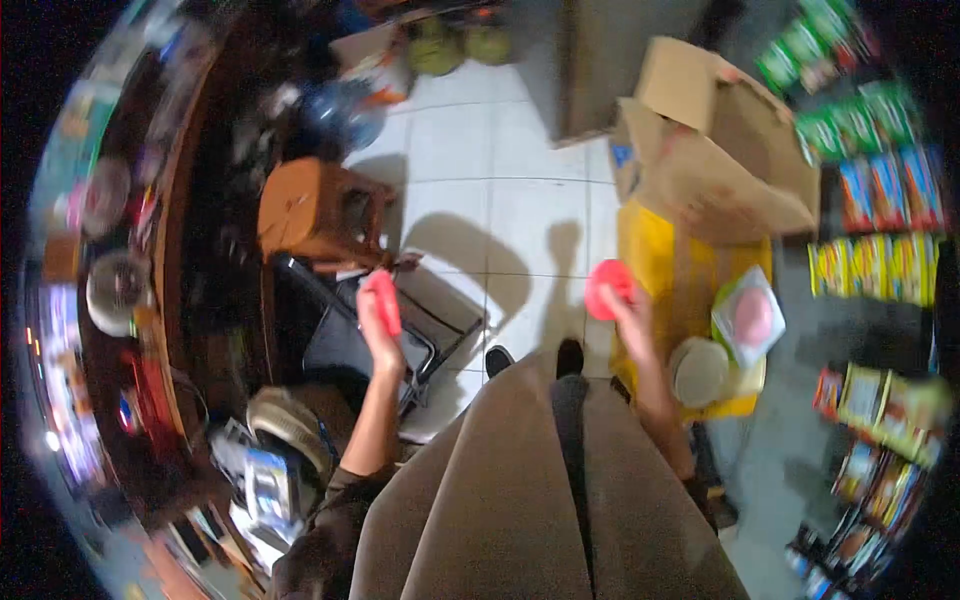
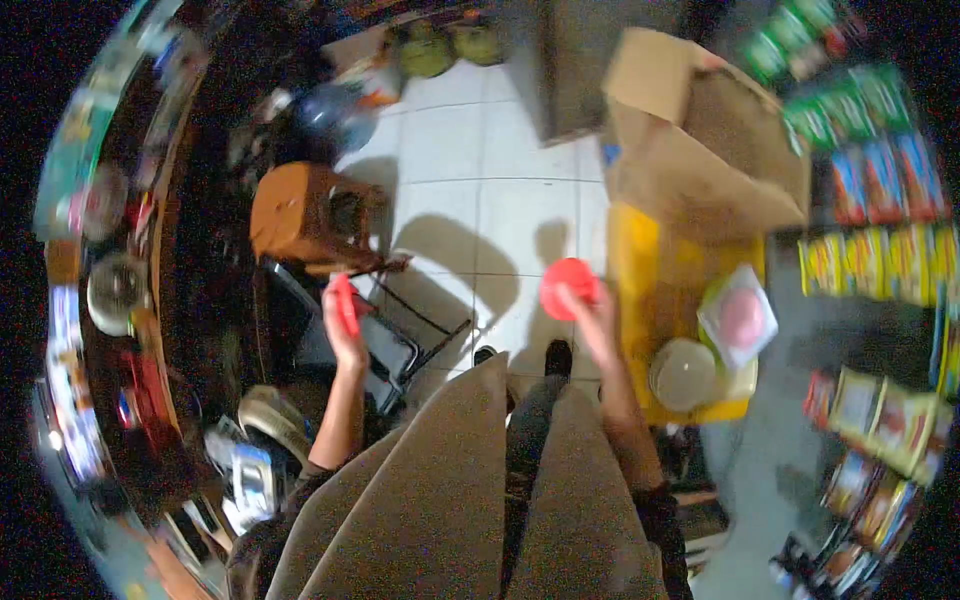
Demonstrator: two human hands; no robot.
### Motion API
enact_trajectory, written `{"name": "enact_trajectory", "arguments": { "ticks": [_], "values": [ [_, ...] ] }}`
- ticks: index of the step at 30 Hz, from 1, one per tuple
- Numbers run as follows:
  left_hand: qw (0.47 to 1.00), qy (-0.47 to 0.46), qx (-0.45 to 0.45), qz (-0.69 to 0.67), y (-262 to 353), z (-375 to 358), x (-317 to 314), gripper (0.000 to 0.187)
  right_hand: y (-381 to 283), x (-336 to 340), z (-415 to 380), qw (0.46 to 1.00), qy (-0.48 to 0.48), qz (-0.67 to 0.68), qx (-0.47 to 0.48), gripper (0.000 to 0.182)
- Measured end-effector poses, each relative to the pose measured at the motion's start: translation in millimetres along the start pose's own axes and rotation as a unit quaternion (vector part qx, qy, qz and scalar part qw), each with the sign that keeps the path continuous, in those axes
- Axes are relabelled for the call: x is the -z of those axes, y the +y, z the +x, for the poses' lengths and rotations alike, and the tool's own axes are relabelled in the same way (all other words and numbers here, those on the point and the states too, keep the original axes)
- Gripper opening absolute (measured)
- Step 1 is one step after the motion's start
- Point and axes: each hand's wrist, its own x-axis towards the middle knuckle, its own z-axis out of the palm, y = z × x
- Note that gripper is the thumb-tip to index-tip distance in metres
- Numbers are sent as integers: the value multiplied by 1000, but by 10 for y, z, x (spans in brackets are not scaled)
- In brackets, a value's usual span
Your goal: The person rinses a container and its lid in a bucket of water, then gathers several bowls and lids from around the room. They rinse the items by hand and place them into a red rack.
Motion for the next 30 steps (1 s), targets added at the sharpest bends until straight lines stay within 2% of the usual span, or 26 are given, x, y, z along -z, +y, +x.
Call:
{"name": "enact_trajectory", "arguments": {
  "ticks": [1,2,3,4,5,6,8,9,10,11,12,13,14,15,16,18,21,24,25,26,28,30],
  "values": [
    [996,86,19,-13,-4,-10,323,45,53,-342,91,994,-105,8,-4,43],
    [985,167,36,-28,13,-47,577,47,-188,-759,42,985,-169,10,-36,42],
    [968,243,43,-53,-84,-82,813,47,-67,-1122,103,969,-244,-30,-12,38],
    [945,313,49,-76,-236,-119,1039,47,151,-1565,135,957,-287,3,36,38],
    [925,357,108,-67,-404,-178,1234,48,176,-1958,111,933,-318,-96,137,42],
    [923,325,177,-102,-813,-267,1584,48,195,-2325,90,889,-341,-190,240,46],
    [894,352,270,-66,-919,-351,1365,52,348,-2974,12,866,-417,-209,182,49],
    [904,326,262,-92,-867,-318,1144,51,495,-3217,-13,895,-428,-109,62,47],
    [911,302,257,-116,-807,-270,953,51,649,-3405,-45,901,-428,-11,-67,44],
    [925,293,213,-117,-951,-245,896,50,807,-3558,-19,914,-401,52,-48,35],
    [935,289,171,-116,-1089,-248,872,50,660,-3557,-39,914,-395,76,-56,32],
    [931,307,173,-92,-1086,-253,809,50,434,-3470,-65,901,-425,60,-66,28],
    [926,326,178,-65,-1041,-282,749,51,616,-3501,-53,912,-396,45,-93,28],
    [925,318,180,-106,-1032,-309,718,52,446,-3447,-147,939,-341,5,-44,29],
    [924,305,175,-150,-1027,-290,681,54,638,-3455,-92,940,-341,-17,-26,32],
    [909,274,207,-236,-937,-285,544,54,541,-3369,-42,950,-302,-73,-40,34],
    [937,266,169,-152,-1559,-282,412,53,407,-3181,66,960,-264,-89,-29,36],
    [957,199,185,-100,-1306,-293,104,54,352,-2921,236,968,-237,-77,-23,36],
    [956,194,198,-97,-1228,-296,-23,56,197,-2820,250,964,-229,-126,-55,38],
    [962,208,171,-40,-1148,-309,-170,58,112,-2708,282,964,-218,-142,-57,37],
    [974,160,156,-50,-1244,-318,-417,58,72,-2450,436,969,-208,-118,-57,37],
    [975,145,168,-14,-1395,-313,-842,61,46,-2113,636,972,-167,-167,-13,38]
  ]
}}
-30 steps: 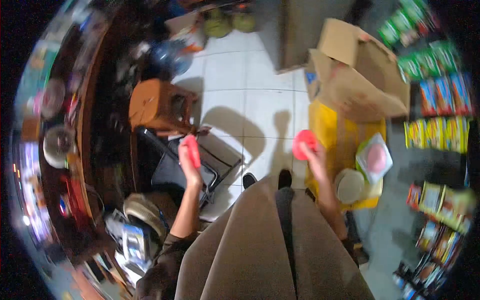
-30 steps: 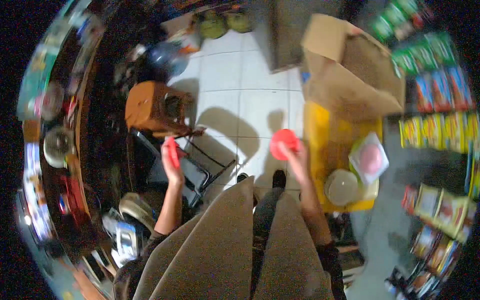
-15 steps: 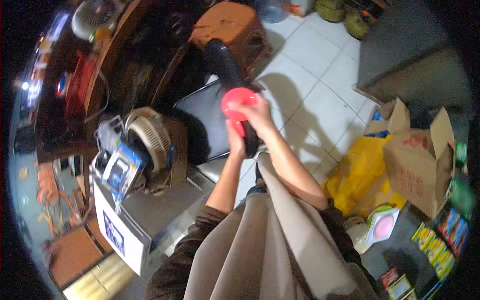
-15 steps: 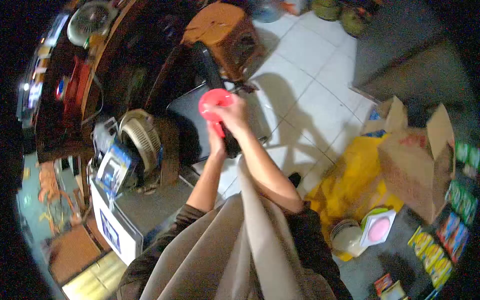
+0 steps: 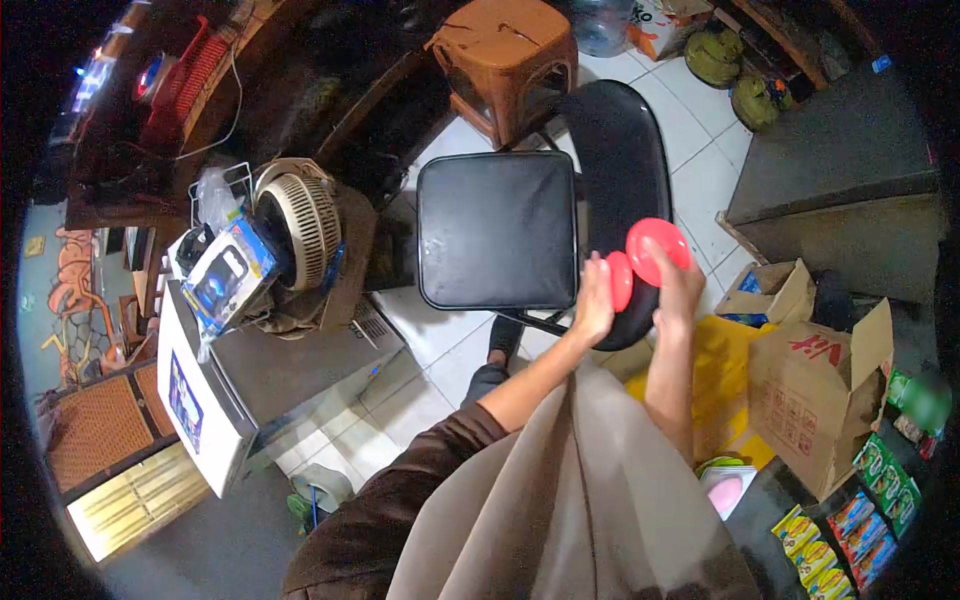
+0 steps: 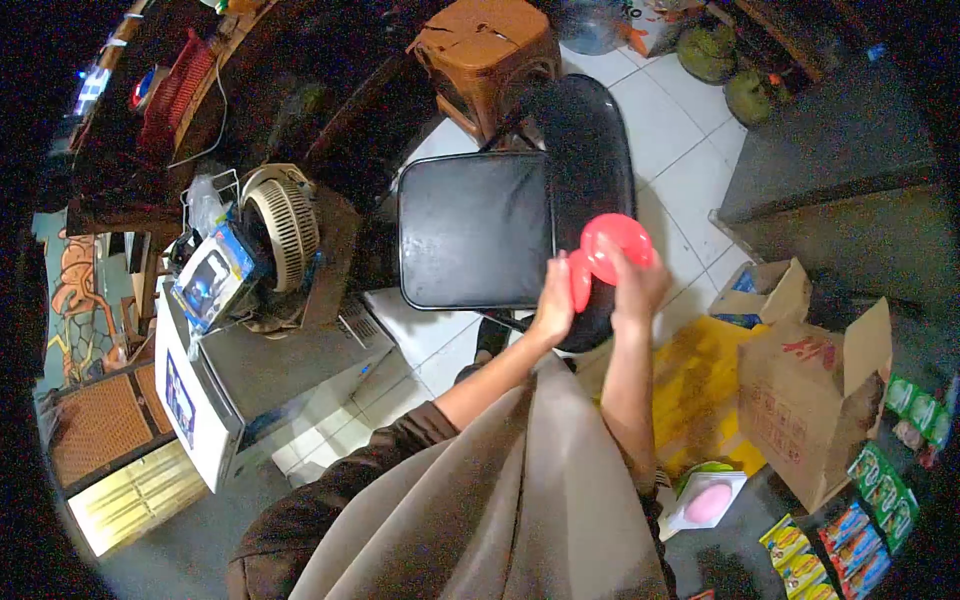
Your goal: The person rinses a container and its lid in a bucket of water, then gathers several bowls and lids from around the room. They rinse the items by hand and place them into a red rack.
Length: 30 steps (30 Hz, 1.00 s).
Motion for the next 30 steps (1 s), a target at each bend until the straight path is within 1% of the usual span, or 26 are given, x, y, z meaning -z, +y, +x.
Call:
{"name": "enact_trajectory", "arguments": {
  "ticks": [1,2,3,4,5,6,7,8,9,10,11,12,13,14,16,17,18,19,20,21,22,23,24,27,29,30],
  "values": [
    [999,-9,7,44,11,-54,-173,65,69,188,61,1000,21,2,2,38],
    [998,-40,10,42,18,-127,-331,65,116,411,80,999,42,27,-4,39],
    [998,-39,18,41,193,-236,-482,64,119,619,105,997,69,20,-8,42],
    [998,-43,10,38,163,-277,-691,58,196,834,157,992,123,14,-10,42],
    [996,-42,-30,67,111,-374,-906,48,234,1076,179,991,114,63,13,43],
    [996,-55,-38,57,134,-442,-1074,40,118,1264,131,992,114,58,-14,44],
    [987,-114,-91,69,-43,-476,-1263,36,214,1491,179,984,172,43,0,41],
    [975,-111,-154,117,-14,-565,-1354,36,216,1662,153,982,177,64,15,40],
    [985,-149,-83,39,13,-582,-1458,37,198,1871,123,985,162,62,19,42],
    [982,-186,-12,-39,32,-579,-1542,37,171,1990,60,976,182,120,-22,42],
    [982,-184,-14,-42,36,-560,-1582,37,203,2169,75,967,196,147,-64,42],
    [973,-220,30,-69,26,-531,-1613,37,239,2330,87,969,193,144,-62,42],
    [959,-255,73,-96,36,-494,-1630,37,276,2484,105,969,237,65,-19,42],
    [960,-252,73,-100,76,-468,-1605,37,309,2612,126,960,280,-14,24,42],
    [961,-182,87,-188,228,-458,-1397,34,371,2786,184,957,287,-28,27,44],
    [961,-157,49,-221,303,-441,-1217,33,407,2829,193,953,299,-38,31,45],
    [972,-148,37,-181,221,-384,-1052,39,397,2813,183,953,299,-38,31,45],
    [963,-156,60,-211,-250,-254,-1046,41,358,2781,180,941,326,-85,24,47],
    [945,-137,104,-279,-148,-217,-808,43,313,2747,185,926,352,-132,20,50],
    [953,-111,126,-253,-238,-170,-589,47,294,2731,192,927,351,-133,24,50],
    [937,-119,148,-294,-256,-106,-352,49,291,2738,199,916,365,-165,15,51],
    [940,-108,139,-293,-183,-28,-91,51,287,2735,206,905,379,-195,5,53],
    [936,-87,159,-303,-129,45,151,50,274,2703,203,904,381,-196,9,53],
    [960,-40,159,-229,-268,371,751,46,280,2699,200,890,400,-217,35,51],
    [970,-19,142,-197,-373,652,1100,43,388,2852,311,827,458,-321,-54,47],
    [972,-19,132,-195,-367,838,1295,42,293,2604,369,823,468,-319,-54,47]
  ]
}}
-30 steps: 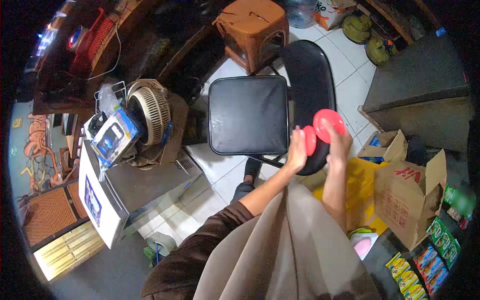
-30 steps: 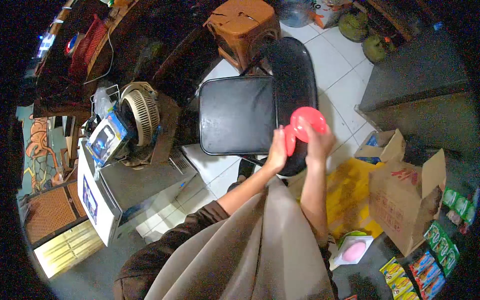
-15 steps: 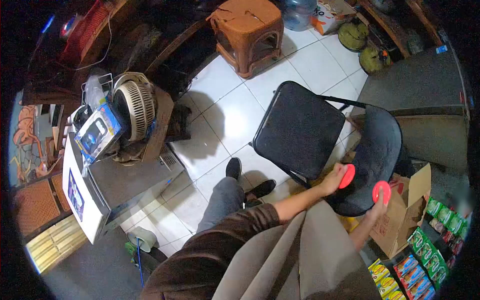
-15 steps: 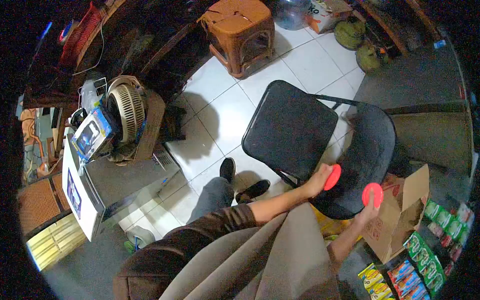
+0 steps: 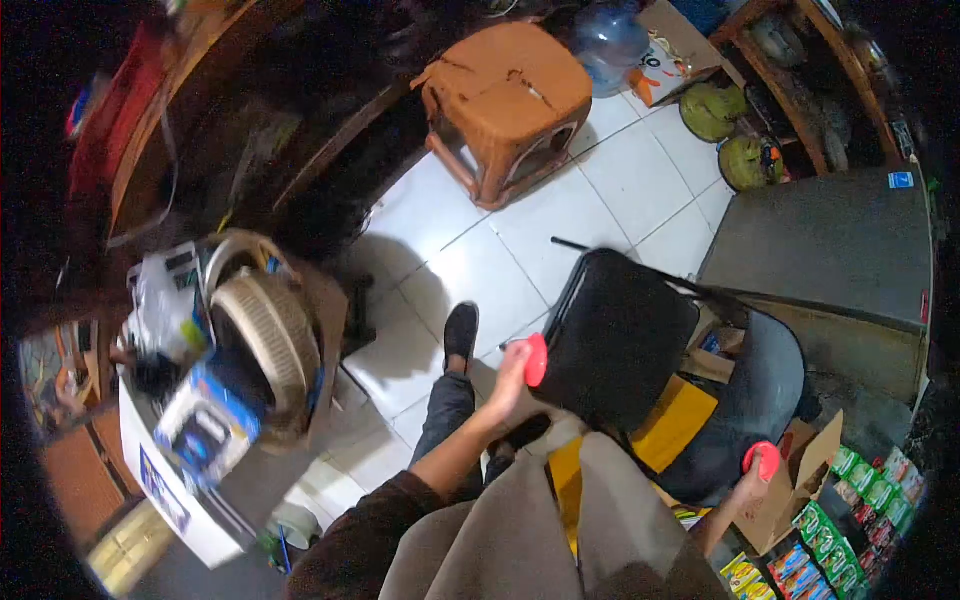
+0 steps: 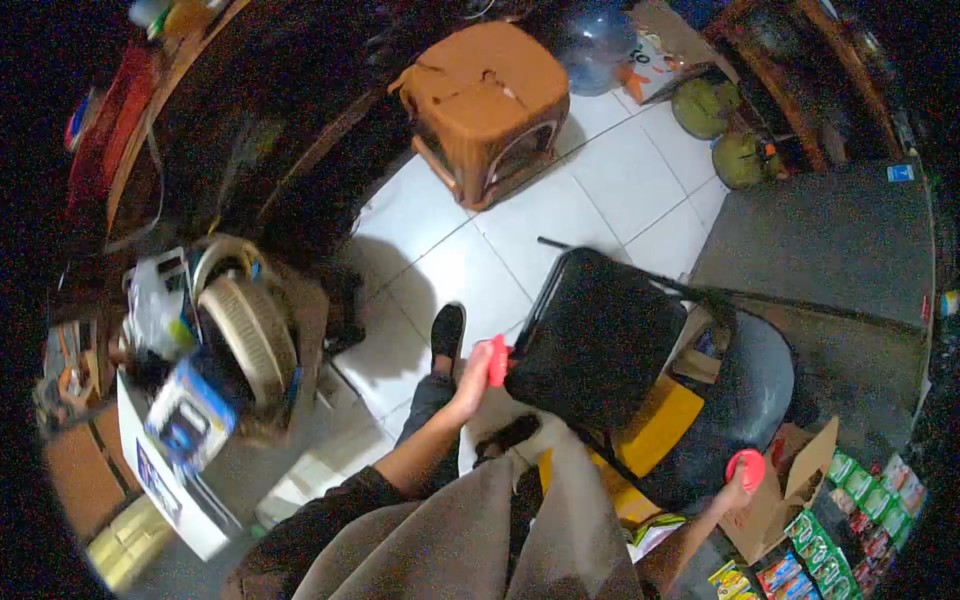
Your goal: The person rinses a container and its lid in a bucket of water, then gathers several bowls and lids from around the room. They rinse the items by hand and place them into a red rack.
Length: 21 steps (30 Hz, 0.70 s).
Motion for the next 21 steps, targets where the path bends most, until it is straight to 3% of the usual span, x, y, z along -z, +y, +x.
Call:
{"name": "enact_trajectory", "arguments": {
  "ticks": [1,2,4,5,6,7,8,10,11,14,16,18,21],
  "values": [
    [1000,-4,5,8,111,176,187,40,-414,-64,-313,990,27,-12,134,45],
    [998,48,-49,7,321,307,246,37,-794,-169,-622,962,50,-31,267,43],
    [998,53,-26,-3,835,544,466,33,-1481,-568,-1122,981,37,-29,186,41],
    [997,70,-37,-21,1278,591,472,34,-1638,-865,-1246,971,-15,94,219,41],
    [995,84,-37,-26,1527,670,571,35,-1948,-1132,-1525,941,-128,258,176,40],
    [992,101,-77,-1,1662,792,729,35,-2155,-1355,-1739,952,-131,163,222,44],
    [989,115,-86,-45,1995,813,737,36,-2513,-1519,-2118,936,-195,225,189,47],
    [981,137,-109,-82,2475,867,833,31,-3080,-1740,-2708,885,-335,231,226,45],
    [977,136,-121,-111,2630,905,936,28,-3272,-1823,-3003,819,-442,325,166,48],
    [949,181,-168,-196,3038,952,1026,19,-3651,-1927,-3623,743,-549,217,316,48],
    [934,218,-174,-221,3232,926,1013,14,-3862,-1878,-3888,689,-614,157,350,49],
    [924,239,-180,-239,3401,909,1040,13,-4010,-1882,-4029,656,-677,102,319,50],
    [919,239,-211,-232,3747,846,1126,22,-4365,-1907,-4216,610,-677,210,353,52]
  ]
}}
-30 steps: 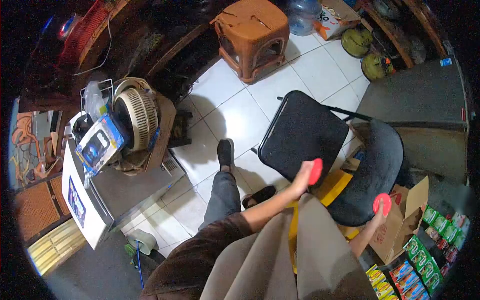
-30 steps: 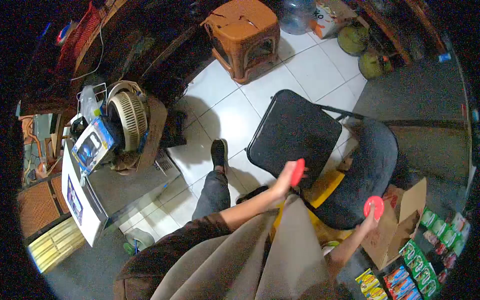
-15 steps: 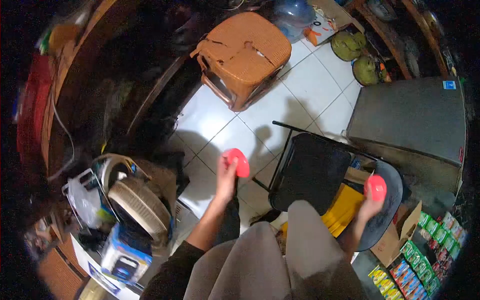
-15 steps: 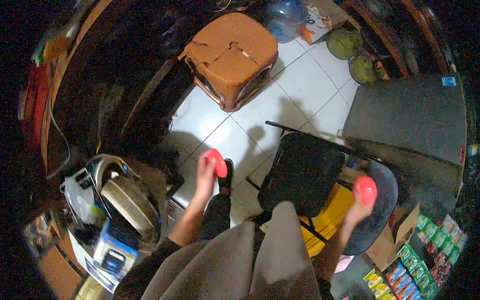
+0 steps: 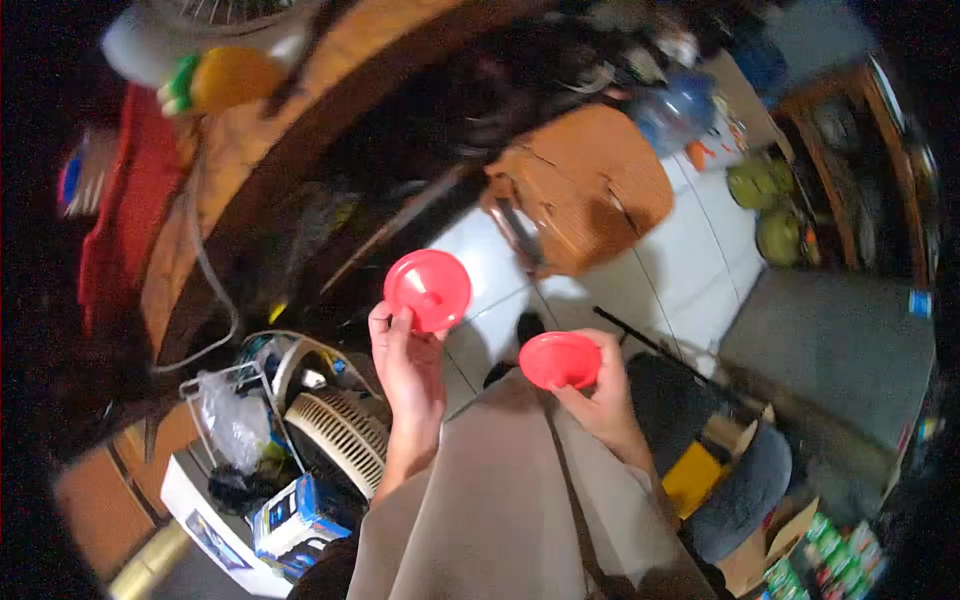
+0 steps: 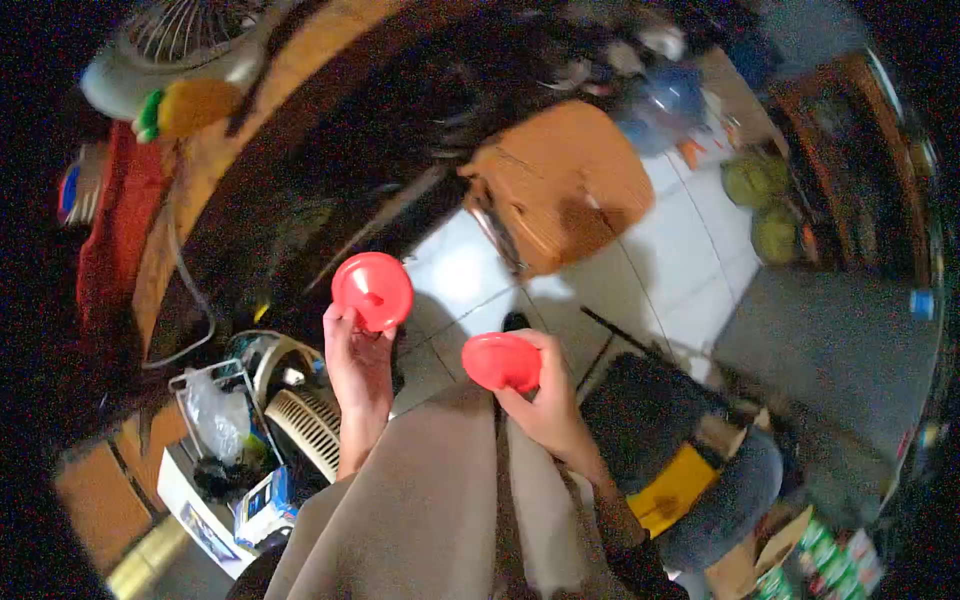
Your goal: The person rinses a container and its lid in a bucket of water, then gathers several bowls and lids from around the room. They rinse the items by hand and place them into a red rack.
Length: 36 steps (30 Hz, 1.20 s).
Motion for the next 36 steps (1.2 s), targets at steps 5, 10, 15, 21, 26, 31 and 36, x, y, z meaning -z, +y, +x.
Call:
{"name": "enact_trajectory", "arguments": {
  "ticks": [5,10,15,21,26,31,36],
  "values": [
    [989,27,-143,-12,944,59,-481,36,-717,-231,768,972,-77,219,-22,55],
    [921,90,-363,108,1783,299,-255,34,-1265,-538,1429,957,-190,109,188,42],
    [835,127,-494,205,2931,532,-10,34,-2005,-1262,1816,864,-349,-10,364,24],
    [729,285,-523,337,4226,1966,649,42,-2721,-2686,2270,861,-336,148,353,29],
    [613,269,-592,448,4538,2600,857,28,-3257,-3730,2619,926,-124,202,293,23],
    [656,387,-506,404,4740,2749,861,31,-3603,-4266,2991,919,-31,191,344,22],
    [609,376,-414,562,4868,2896,1093,43,-3721,-4502,3337,890,-84,106,435,31]
  ]
}}
